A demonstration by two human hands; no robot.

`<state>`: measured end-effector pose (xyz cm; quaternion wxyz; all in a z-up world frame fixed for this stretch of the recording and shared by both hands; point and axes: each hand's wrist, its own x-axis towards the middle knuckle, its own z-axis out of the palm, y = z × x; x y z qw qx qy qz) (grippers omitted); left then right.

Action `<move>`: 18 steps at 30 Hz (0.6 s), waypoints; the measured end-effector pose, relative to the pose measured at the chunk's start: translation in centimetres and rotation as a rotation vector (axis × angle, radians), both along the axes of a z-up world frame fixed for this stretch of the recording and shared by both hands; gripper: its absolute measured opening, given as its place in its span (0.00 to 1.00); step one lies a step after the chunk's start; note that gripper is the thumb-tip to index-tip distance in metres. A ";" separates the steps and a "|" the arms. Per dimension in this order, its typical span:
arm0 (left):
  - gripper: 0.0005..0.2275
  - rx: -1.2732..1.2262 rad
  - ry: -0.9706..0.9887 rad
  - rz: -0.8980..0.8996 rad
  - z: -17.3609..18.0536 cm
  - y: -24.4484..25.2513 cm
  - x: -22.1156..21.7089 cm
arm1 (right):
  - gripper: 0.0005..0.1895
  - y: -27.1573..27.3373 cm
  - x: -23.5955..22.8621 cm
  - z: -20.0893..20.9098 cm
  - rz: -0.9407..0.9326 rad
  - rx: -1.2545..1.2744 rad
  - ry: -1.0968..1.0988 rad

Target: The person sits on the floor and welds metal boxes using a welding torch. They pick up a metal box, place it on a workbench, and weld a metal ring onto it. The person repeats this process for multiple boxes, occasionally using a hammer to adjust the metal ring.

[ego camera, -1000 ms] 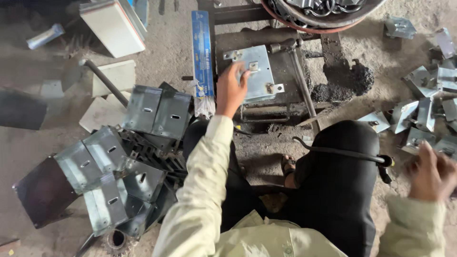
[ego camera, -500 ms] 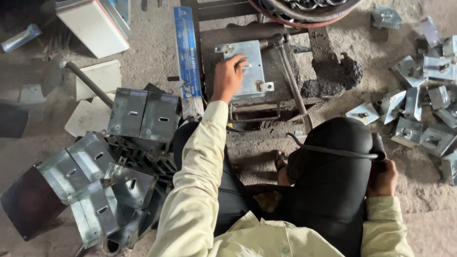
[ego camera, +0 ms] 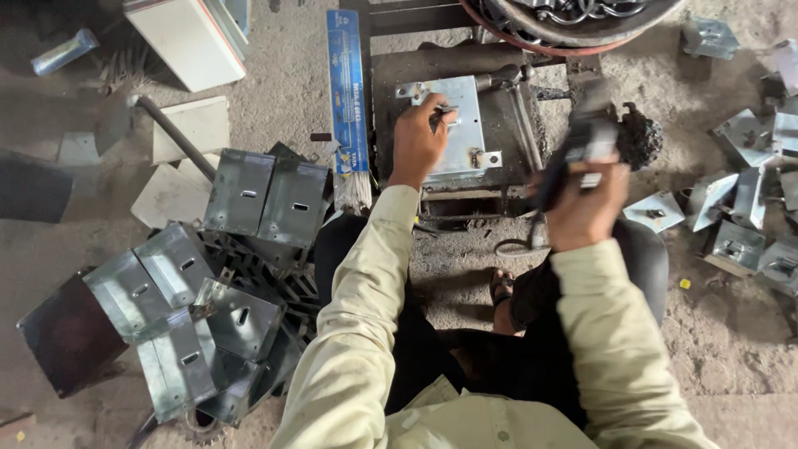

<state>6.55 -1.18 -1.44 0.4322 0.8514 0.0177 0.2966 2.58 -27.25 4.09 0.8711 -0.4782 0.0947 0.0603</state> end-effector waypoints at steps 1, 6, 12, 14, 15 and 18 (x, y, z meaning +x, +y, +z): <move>0.08 -0.007 -0.005 -0.023 0.1 0.2 0.0 | 0.21 1.8 -0.6 -0.8 0.050 -0.007 0.061; 0.06 -0.026 -0.038 -0.082 -0.3 1.1 -0.6 | 0.31 6.2 -2.0 -4.3 0.172 0.059 0.107; 0.05 0.072 -0.091 0.030 -1.2 1.2 0.0 | 0.43 7.3 -2.5 -5.3 0.060 -0.522 -0.379; 0.05 0.128 -0.122 0.070 -1.4 1.1 0.1 | 0.43 7.7 -2.9 -5.3 0.107 -0.523 -0.298; 0.06 0.156 -0.138 0.090 -1.5 1.0 0.1 | 0.43 7.7 -3.0 -5.4 0.131 -0.524 -0.257; 0.06 0.175 -0.107 0.124 -1.9 0.9 0.0 | 0.42 8.4 -3.3 -5.7 0.086 -0.580 -0.434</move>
